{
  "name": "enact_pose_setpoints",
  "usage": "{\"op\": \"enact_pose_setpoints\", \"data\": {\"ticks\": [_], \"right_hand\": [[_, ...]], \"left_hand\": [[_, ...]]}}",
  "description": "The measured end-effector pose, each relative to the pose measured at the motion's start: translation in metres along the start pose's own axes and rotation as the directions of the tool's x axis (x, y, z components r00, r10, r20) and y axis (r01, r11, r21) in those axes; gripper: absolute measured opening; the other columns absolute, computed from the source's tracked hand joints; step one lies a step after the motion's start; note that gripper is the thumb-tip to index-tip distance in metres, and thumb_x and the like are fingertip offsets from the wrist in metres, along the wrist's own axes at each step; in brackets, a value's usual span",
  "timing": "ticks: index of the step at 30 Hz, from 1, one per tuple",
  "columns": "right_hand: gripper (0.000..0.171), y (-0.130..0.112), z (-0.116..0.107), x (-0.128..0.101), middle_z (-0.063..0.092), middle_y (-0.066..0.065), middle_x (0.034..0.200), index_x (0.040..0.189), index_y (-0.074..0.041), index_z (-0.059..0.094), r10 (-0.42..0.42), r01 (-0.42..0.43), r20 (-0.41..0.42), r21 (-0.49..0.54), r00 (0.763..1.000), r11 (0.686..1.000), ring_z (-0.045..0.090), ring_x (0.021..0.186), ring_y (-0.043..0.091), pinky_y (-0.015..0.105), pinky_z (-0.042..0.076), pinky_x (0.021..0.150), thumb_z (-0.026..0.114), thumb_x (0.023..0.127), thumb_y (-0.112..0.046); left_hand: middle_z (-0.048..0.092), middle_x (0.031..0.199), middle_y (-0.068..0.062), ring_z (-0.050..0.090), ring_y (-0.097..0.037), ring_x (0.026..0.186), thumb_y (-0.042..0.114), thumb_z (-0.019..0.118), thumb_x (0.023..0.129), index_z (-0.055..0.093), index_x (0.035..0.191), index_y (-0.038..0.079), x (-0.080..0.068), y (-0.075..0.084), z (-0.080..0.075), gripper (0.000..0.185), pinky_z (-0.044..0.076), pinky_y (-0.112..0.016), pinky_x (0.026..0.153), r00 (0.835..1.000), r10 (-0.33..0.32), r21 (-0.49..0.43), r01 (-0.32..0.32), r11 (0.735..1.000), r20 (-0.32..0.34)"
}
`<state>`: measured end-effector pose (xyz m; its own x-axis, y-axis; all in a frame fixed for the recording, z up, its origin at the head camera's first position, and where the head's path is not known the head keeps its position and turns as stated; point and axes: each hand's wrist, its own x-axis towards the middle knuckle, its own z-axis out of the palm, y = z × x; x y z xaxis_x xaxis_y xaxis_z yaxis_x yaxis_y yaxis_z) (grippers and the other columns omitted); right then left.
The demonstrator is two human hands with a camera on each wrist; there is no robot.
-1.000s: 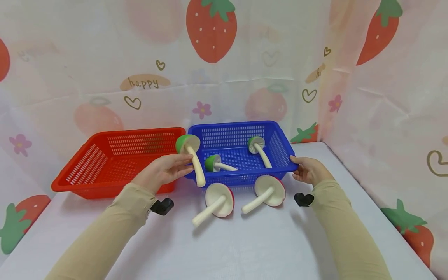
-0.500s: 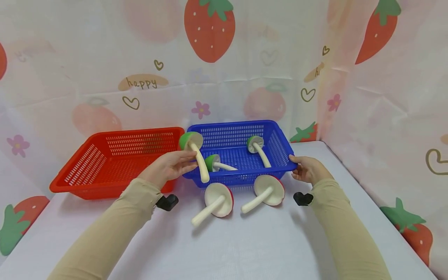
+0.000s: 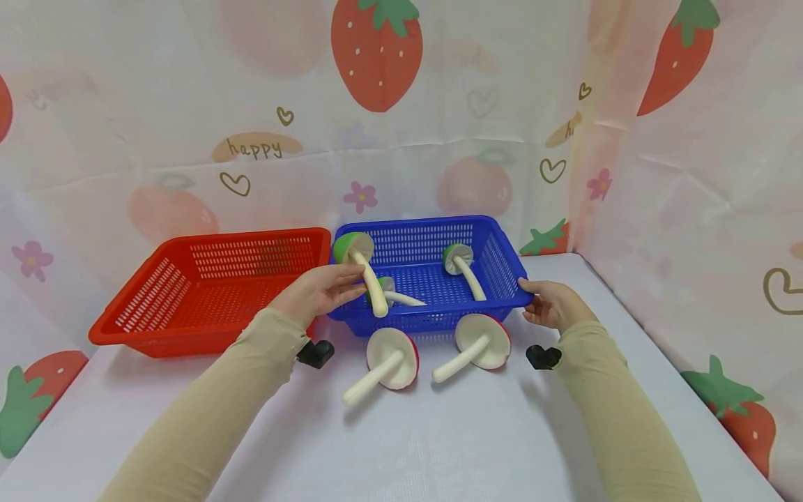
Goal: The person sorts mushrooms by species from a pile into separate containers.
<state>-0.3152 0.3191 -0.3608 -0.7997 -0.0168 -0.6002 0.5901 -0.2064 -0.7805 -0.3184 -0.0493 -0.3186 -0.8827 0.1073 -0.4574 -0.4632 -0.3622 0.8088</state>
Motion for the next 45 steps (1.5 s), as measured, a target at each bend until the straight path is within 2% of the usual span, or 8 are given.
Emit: {"op": "enact_pose_setpoints", "data": {"ticks": [18, 24, 27, 31, 34, 36, 41, 45], "right_hand": [[0.022, 0.0, 0.0, -0.001, 0.053, 0.003, 0.074, 0.106, -0.009, 0.043, -0.001, 0.001, 0.006, 0.001, 1.0, 1.0, 0.048, 0.066, 0.012, 0.021, 0.051, 0.061, 0.054, 0.099, -0.026], [0.022, 0.001, -0.001, -0.001, 0.053, 0.003, 0.073, 0.106, -0.009, 0.042, 0.003, -0.003, 0.002, -0.005, 1.0, 1.0, 0.048, 0.065, 0.012, 0.021, 0.051, 0.06, 0.054, 0.099, -0.027], [0.022, 0.001, -0.001, -0.002, 0.053, 0.003, 0.073, 0.105, -0.009, 0.042, 0.003, -0.003, -0.002, -0.004, 1.0, 1.0, 0.048, 0.065, 0.012, 0.021, 0.051, 0.06, 0.054, 0.099, -0.027], [0.022, 0.001, 0.0, -0.002, 0.053, 0.003, 0.072, 0.105, -0.009, 0.043, -0.003, 0.003, -0.01, -0.009, 1.0, 1.0, 0.048, 0.064, 0.012, 0.02, 0.051, 0.06, 0.053, 0.1, -0.027], [0.022, 0.002, 0.0, -0.002, 0.053, 0.003, 0.072, 0.106, -0.009, 0.042, -0.005, 0.005, -0.009, -0.015, 1.0, 1.0, 0.048, 0.064, 0.012, 0.02, 0.051, 0.059, 0.054, 0.1, -0.027], [0.022, 0.002, 0.001, -0.002, 0.054, 0.003, 0.072, 0.106, -0.009, 0.042, -0.005, 0.005, -0.008, -0.019, 1.0, 1.0, 0.048, 0.065, 0.012, 0.02, 0.051, 0.06, 0.054, 0.1, -0.027], [0.023, 0.002, 0.001, -0.002, 0.055, 0.002, 0.073, 0.107, -0.01, 0.043, -0.007, 0.007, -0.015, -0.017, 1.0, 1.0, 0.048, 0.067, 0.012, 0.021, 0.051, 0.061, 0.055, 0.099, -0.028], [0.023, 0.001, 0.0, -0.002, 0.055, 0.003, 0.074, 0.107, -0.01, 0.043, -0.003, 0.002, -0.028, -0.013, 1.0, 1.0, 0.048, 0.068, 0.013, 0.021, 0.051, 0.062, 0.054, 0.099, -0.028]], "left_hand": [[0.056, 0.132, -0.019, 0.057, -0.031, 0.12, 0.0, 0.062, 0.093, 0.054, 0.133, -0.003, 0.017, -0.008, 0.022, 0.041, 0.053, -0.028, 0.082, 0.999, -0.033, -0.031, 0.032, 0.999, -0.033], [0.054, 0.134, -0.02, 0.055, -0.032, 0.122, -0.001, 0.061, 0.094, 0.053, 0.135, -0.002, 0.021, -0.013, 0.028, 0.042, 0.05, -0.03, 0.091, 0.999, -0.036, -0.061, 0.034, 0.998, -0.04], [0.057, 0.128, -0.022, 0.059, -0.033, 0.116, -0.004, 0.064, 0.091, 0.056, 0.131, -0.003, 0.027, -0.017, 0.03, 0.041, 0.052, -0.032, 0.09, 1.0, -0.017, -0.095, 0.016, 0.995, -0.014], [0.061, 0.117, -0.025, 0.065, -0.035, 0.105, -0.007, 0.072, 0.083, 0.062, 0.121, -0.004, 0.057, -0.027, 0.028, 0.039, 0.056, -0.033, 0.082, 1.0, 0.009, -0.136, -0.005, 0.991, 0.028], [0.061, 0.118, -0.025, 0.064, -0.034, 0.106, -0.009, 0.07, 0.084, 0.062, 0.119, -0.006, 0.065, -0.031, 0.033, 0.036, 0.055, -0.032, 0.084, 1.0, 0.02, -0.148, -0.018, 0.989, 0.014], [0.06, 0.12, -0.025, 0.063, -0.033, 0.11, -0.01, 0.065, 0.087, 0.06, 0.123, -0.005, 0.055, -0.031, 0.04, 0.037, 0.054, -0.032, 0.087, 1.0, 0.021, -0.147, -0.023, 0.989, -0.012], [0.063, 0.111, -0.026, 0.067, -0.032, 0.101, -0.013, 0.067, 0.084, 0.062, 0.118, -0.008, 0.059, -0.035, 0.045, 0.035, 0.056, -0.026, 0.078, 1.0, -0.006, -0.169, 0.009, 0.986, 0.019], [0.053, 0.13, -0.027, 0.059, -0.031, 0.117, -0.011, 0.056, 0.092, 0.053, 0.132, -0.009, 0.042, -0.033, 0.049, 0.04, 0.051, -0.026, 0.089, 1.0, -0.03, -0.124, 0.03, 0.992, -0.002]]}}
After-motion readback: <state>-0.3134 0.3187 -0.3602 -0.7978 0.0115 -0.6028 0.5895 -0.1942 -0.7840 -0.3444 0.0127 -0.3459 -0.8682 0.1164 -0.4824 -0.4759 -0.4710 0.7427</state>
